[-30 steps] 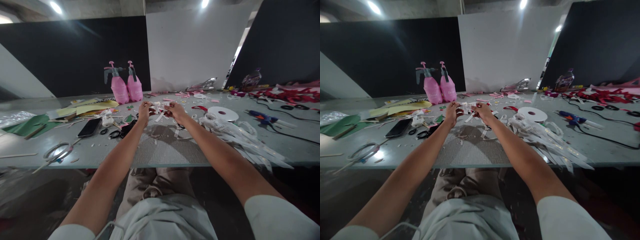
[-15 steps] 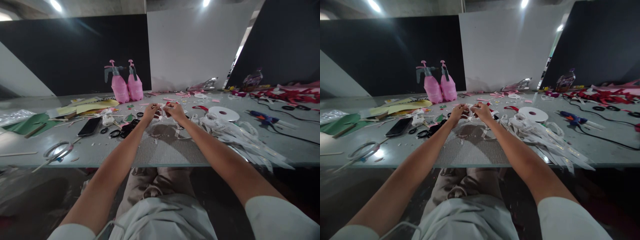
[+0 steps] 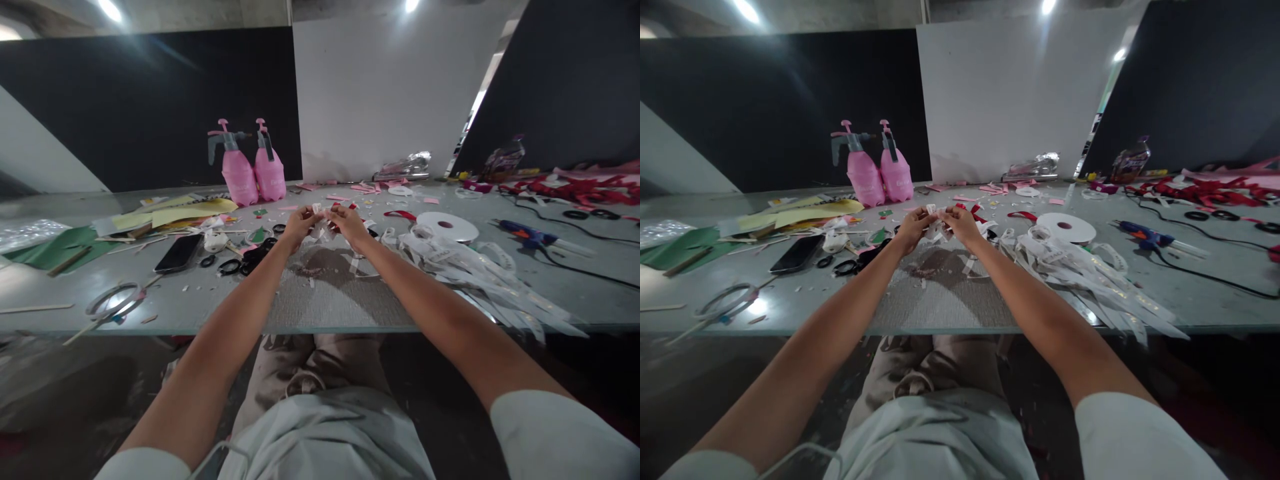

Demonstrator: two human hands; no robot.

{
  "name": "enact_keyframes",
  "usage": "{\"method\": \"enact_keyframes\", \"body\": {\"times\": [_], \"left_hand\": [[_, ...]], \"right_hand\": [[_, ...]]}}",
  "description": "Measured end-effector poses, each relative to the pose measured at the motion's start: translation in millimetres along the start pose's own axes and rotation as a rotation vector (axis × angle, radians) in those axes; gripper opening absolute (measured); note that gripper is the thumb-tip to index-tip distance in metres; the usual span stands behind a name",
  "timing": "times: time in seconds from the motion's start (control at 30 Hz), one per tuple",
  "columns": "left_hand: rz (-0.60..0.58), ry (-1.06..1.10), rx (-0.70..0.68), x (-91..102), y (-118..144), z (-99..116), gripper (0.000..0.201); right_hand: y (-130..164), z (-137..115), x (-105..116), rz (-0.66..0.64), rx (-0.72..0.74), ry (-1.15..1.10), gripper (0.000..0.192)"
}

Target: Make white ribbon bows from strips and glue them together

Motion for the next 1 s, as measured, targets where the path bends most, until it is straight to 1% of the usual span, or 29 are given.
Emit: {"method": "enact_keyframes", "body": {"times": [0.07, 0.13, 0.2, 0.23, 0.27, 0.3, 0.33, 0.37, 0.4, 0.47, 0.5, 0.53, 0.57, 0.63, 0.73, 0.83, 0.93, 1.0], "left_hand": [[-0.024, -0.007, 0.015, -2.2, -0.5, -2.3, 0.039], [-0.029, 0.002, 0.02, -3.2, -1.5, -4.0, 0.038], [-0.026, 0.005, 0.016, -3.1, -2.6, -4.8, 0.039], [-0.025, -0.002, 0.013, -2.7, -2.9, -4.8, 0.04], [-0.028, -0.013, 0.01, -2.2, -3.0, -4.8, 0.042], [-0.036, -0.027, 0.01, -1.9, -2.8, -4.8, 0.046], [-0.049, -0.044, 0.01, -1.7, -2.3, -4.8, 0.052], [-0.066, -0.061, 0.007, -1.6, -1.5, -4.9, 0.059], [-0.085, -0.077, 0.003, -1.7, -0.7, -4.9, 0.066], [-0.118, -0.112, -0.009, -1.8, 1.0, -5.1, 0.073], [-0.13, -0.132, -0.013, -1.8, 1.5, -5.2, 0.074], [-0.137, -0.151, -0.017, -1.6, 1.8, -5.3, 0.074], [-0.142, -0.17, -0.022, -1.4, 1.7, -5.4, 0.073], [-0.146, -0.213, -0.037, -0.9, 0.8, -5.4, 0.067], [-0.153, -0.282, -0.064, -0.8, -1.2, -5.9, 0.051], [-0.124, -0.302, -0.069, -0.5, -2.4, -6.9, 0.043], [-0.07, -0.253, -0.054, 0.5, -3.2, -6.9, 0.04], [-0.043, -0.206, -0.032, 1.6, -4.2, -6.7, 0.035]], "right_hand": [[-4.5, 3.1, 4.7, 0.091, 0.012, -0.006, 0.042], [-9.4, 6.1, 13.6, 0.218, 0.027, 0.031, 0.036], [-12.8, 5.0, 24.8, 0.352, 0.081, 0.135, 0.039], [-13.5, 1.9, 29.6, 0.401, 0.138, 0.213, 0.044], [-13.6, -2.6, 32.8, 0.416, 0.211, 0.305, 0.048], [-13.2, -7.7, 33.8, 0.389, 0.291, 0.398, 0.049], [-12.4, -12.4, 32.8, 0.324, 0.362, 0.478, 0.047], [-11.4, -15.8, 30.0, 0.226, 0.405, 0.532, 0.042], [-10.3, -17.3, 26.1, 0.107, 0.412, 0.558, 0.037], [-7.8, -16.1, 17.6, -0.113, 0.341, 0.565, 0.033], [-6.6, -14.8, 14.3, -0.176, 0.295, 0.561, 0.036], [-5.7, -13.8, 12.2, -0.198, 0.258, 0.56, 0.04], [-5.2, -13.5, 11.5, -0.182, 0.238, 0.56, 0.044], [-5.1, -14.9, 12.3, -0.094, 0.234, 0.545, 0.049], [-6.2, -16.9, 15.2, 0.018, 0.23, 0.465, 0.049], [-8.6, -14.6, 18.1, 0.096, 0.204, 0.373, 0.048], [-11.1, -9.9, 20.6, 0.134, 0.194, 0.279, 0.05], [-12.1, -7.3, 21.7, 0.137, 0.184, 0.222, 0.051]]}}
Point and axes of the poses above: each hand's wrist, its own y-axis away from the middle knuckle, its own x-axis out of the back of the hand, z = x × y, the point moved 3 cm from there along -y, towards the middle knuckle, and after that the axes turned 12 degrees about -y, right-handed, at the moved point
